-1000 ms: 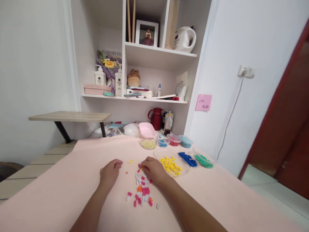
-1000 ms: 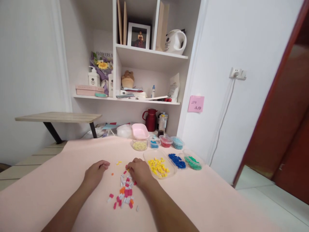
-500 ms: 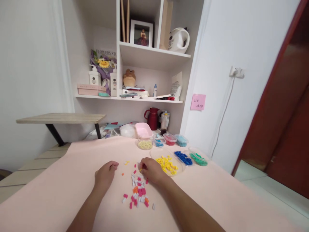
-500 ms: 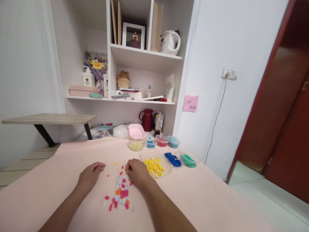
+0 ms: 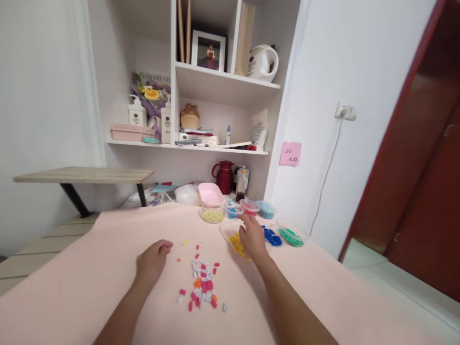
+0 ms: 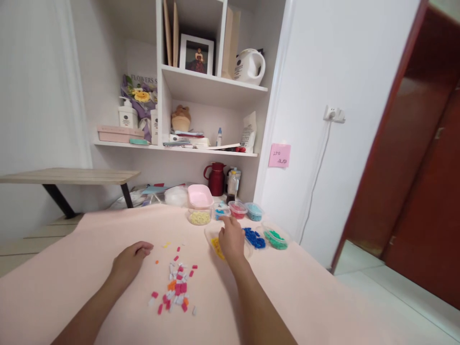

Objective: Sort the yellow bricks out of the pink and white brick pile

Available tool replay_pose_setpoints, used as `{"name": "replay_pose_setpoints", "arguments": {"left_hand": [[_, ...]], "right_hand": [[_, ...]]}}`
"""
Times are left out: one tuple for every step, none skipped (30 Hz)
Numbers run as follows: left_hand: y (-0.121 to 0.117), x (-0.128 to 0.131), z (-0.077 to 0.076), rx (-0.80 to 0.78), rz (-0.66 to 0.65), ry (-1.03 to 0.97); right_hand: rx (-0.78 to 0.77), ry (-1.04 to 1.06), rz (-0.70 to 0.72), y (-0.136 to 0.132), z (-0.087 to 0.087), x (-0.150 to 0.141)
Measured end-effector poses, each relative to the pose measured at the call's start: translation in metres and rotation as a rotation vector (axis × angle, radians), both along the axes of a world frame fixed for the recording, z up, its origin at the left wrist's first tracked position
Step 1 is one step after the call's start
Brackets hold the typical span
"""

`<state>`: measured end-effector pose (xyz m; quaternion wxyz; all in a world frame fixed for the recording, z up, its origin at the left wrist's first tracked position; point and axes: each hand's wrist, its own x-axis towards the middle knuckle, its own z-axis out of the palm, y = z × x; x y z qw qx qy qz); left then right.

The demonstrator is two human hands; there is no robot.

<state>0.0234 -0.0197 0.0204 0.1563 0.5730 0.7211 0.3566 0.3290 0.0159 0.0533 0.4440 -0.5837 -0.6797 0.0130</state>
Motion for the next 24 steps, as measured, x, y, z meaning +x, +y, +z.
{"name": "replay_pose_setpoints", "arguments": {"left_hand": [[-0.001, 0.001, 0.000, 0.005, -0.008, 0.010], [-0.002, 0.001, -0.001, 0.011, -0.019, 0.021], [-0.003, 0.002, -0.001, 0.019, -0.032, 0.034], [-0.004, 0.002, -0.002, 0.028, -0.047, 0.049], [-0.004, 0.003, -0.002, 0.037, -0.062, 0.069], [-0.004, 0.003, -0.003, 0.045, -0.077, 0.091], [-0.004, 0.003, -0.003, 0.051, -0.091, 0.115], [-0.004, 0.004, -0.004, 0.054, -0.104, 0.142], [-0.004, 0.004, -0.004, 0.052, -0.113, 0.169], [-0.003, 0.005, -0.004, 0.047, -0.120, 0.197], [-0.004, 0.006, -0.004, 0.040, -0.124, 0.225], [-0.004, 0.007, -0.005, 0.033, -0.128, 0.253], [-0.005, 0.008, -0.005, 0.027, -0.134, 0.279], [-0.006, 0.009, -0.005, 0.022, -0.142, 0.304], [-0.007, 0.011, -0.005, 0.020, -0.153, 0.327], [-0.008, 0.012, -0.005, 0.019, -0.166, 0.347], [-0.008, 0.012, -0.005, 0.019, -0.176, 0.363], [-0.009, 0.013, -0.005, 0.017, -0.184, 0.375], [-0.009, 0.013, -0.005, 0.015, -0.186, 0.384], [-0.010, 0.013, -0.005, 0.014, -0.184, 0.390], [-0.010, 0.013, -0.005, 0.012, -0.180, 0.395], [-0.010, 0.013, -0.005, 0.010, -0.178, 0.400], [-0.010, 0.013, -0.004, 0.007, -0.177, 0.405], [-0.011, 0.014, -0.004, 0.004, -0.181, 0.412]], "right_hand": [[0.019, 0.021, 0.030, 0.000, -0.002, -0.003], [0.032, 0.045, 0.087, -0.001, -0.004, -0.008], [0.037, 0.069, 0.162, -0.001, -0.006, -0.014], [0.033, 0.086, 0.245, -0.002, -0.009, -0.021], [0.020, 0.091, 0.324, -0.003, -0.011, -0.029], [-0.002, 0.079, 0.388, -0.005, -0.014, -0.037], [-0.030, 0.050, 0.433, -0.006, -0.018, -0.045], [-0.072, 0.005, 0.459, -0.007, -0.021, -0.053], [-0.124, -0.050, 0.471, -0.008, -0.024, -0.060], [-0.179, -0.105, 0.473, -0.009, -0.027, -0.067], [-0.231, -0.151, 0.469, -0.009, -0.029, -0.072], [-0.275, -0.192, 0.470, -0.010, -0.031, -0.076], [-0.309, -0.230, 0.484, -0.010, -0.032, -0.079], [-0.330, -0.265, 0.514, -0.011, -0.032, -0.080], [-0.341, -0.295, 0.561, -0.013, -0.031, -0.081], [-0.349, -0.319, 0.619, -0.015, -0.030, -0.081], [-0.352, -0.324, 0.687, -0.017, -0.028, -0.081], [-0.357, -0.299, 0.763, -0.019, -0.025, -0.080], [-0.366, -0.241, 0.834, -0.022, -0.023, -0.079], [-0.374, -0.163, 0.888, -0.024, -0.021, -0.079], [-0.370, -0.077, 0.909, -0.025, -0.019, -0.079], [-0.351, -0.002, 0.898, -0.026, -0.019, -0.079], [-0.320, 0.049, 0.863, -0.026, -0.020, -0.079], [-0.283, 0.073, 0.817, -0.025, -0.022, -0.080]]}}
